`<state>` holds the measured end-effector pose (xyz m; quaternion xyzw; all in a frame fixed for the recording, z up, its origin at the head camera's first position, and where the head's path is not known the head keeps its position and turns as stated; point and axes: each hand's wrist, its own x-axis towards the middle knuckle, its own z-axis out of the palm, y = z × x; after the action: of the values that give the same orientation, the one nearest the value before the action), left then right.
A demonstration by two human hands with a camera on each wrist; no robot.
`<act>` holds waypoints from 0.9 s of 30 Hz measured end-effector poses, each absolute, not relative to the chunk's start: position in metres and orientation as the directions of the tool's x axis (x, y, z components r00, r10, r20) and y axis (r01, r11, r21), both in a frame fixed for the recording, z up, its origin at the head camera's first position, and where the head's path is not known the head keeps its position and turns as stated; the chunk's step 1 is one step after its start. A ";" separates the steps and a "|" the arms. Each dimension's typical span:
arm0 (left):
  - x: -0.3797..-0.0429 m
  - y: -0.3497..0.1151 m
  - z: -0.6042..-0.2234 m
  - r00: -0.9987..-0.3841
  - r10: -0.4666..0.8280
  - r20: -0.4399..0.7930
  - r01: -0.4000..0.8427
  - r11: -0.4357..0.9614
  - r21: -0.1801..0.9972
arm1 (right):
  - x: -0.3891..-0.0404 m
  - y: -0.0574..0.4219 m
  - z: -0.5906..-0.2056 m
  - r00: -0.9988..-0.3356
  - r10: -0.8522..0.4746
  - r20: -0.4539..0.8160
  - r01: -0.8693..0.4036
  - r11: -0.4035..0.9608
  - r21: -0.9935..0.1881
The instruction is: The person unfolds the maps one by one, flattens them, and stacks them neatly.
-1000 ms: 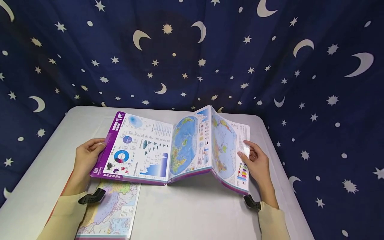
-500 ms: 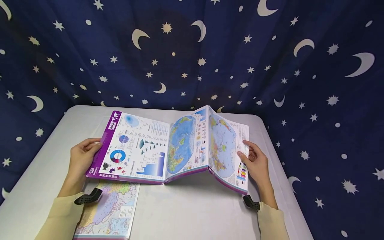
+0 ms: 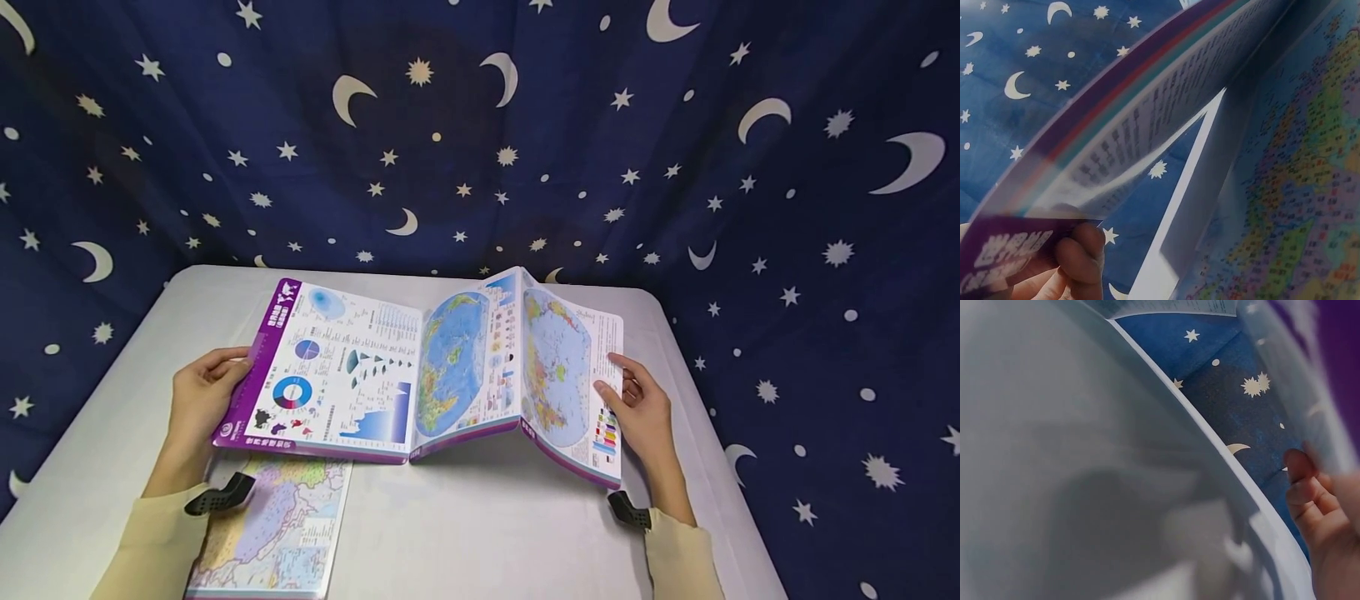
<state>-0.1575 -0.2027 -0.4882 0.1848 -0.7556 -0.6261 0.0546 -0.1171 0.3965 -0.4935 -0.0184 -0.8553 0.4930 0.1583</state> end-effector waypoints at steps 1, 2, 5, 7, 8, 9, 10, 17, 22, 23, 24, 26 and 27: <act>-0.157 -0.203 -0.488 -0.925 -0.349 -0.152 -0.214 0.147 0.966 | -0.117 0.397 -0.493 -0.949 0.188 0.253 -0.125 0.513 -0.849; -0.157 -0.203 -0.487 -0.924 -0.347 -0.158 -0.217 0.139 0.966 | -0.117 0.397 -0.493 -0.949 0.188 0.253 -0.125 0.512 -0.850; -0.157 -0.205 -0.487 -0.924 -0.344 -0.169 -0.228 0.139 0.964 | -0.117 0.398 -0.493 -0.948 0.193 0.254 -0.124 0.510 -0.851; -0.157 -0.206 -0.486 -0.924 -0.341 -0.172 -0.228 0.132 0.965 | -0.117 0.398 -0.492 -0.947 0.194 0.256 -0.126 0.508 -0.852; -0.157 -0.207 -0.486 -0.924 -0.342 -0.172 -0.228 0.131 0.965 | -0.117 0.398 -0.492 -0.947 0.195 0.256 -0.125 0.510 -0.851; -0.157 -0.207 -0.486 -0.924 -0.346 -0.166 -0.227 0.143 0.963 | -0.117 0.399 -0.492 -0.946 0.195 0.257 -0.126 0.510 -0.851; -0.157 -0.208 -0.486 -0.923 -0.347 -0.163 -0.225 0.146 0.963 | -0.117 0.399 -0.492 -0.947 0.196 0.256 -0.124 0.513 -0.849; -0.158 -0.211 -0.483 -0.921 -0.353 -0.165 -0.229 0.147 0.962 | -0.117 0.400 -0.491 -0.943 0.203 0.264 -0.128 0.511 -0.850; -0.158 -0.213 -0.484 -0.920 -0.352 -0.174 -0.224 0.105 0.969 | -0.118 0.403 -0.491 -0.944 0.197 0.264 -0.133 0.506 -0.853; -0.158 -0.214 -0.484 -0.920 -0.352 -0.174 -0.222 0.102 0.970 | -0.118 0.404 -0.491 -0.944 0.198 0.266 -0.130 0.516 -0.846; -0.158 -0.214 -0.485 -0.920 -0.353 -0.173 -0.222 0.103 0.970 | -0.118 0.404 -0.490 -0.943 0.199 0.267 -0.128 0.524 -0.842; -0.159 -0.214 -0.486 -0.919 -0.353 -0.173 -0.223 0.104 0.969 | -0.118 0.406 -0.490 -0.940 0.201 0.276 -0.126 0.546 -0.828; -0.159 -0.214 -0.486 -0.919 -0.354 -0.172 -0.223 0.108 0.969 | -0.118 0.407 -0.490 -0.939 0.204 0.278 -0.123 0.554 -0.823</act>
<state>-0.1593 -0.2143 -0.4862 0.1943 -0.7425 -0.6390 0.0512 -0.1175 0.4070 -0.4898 -0.0234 -0.8642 0.4716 0.1737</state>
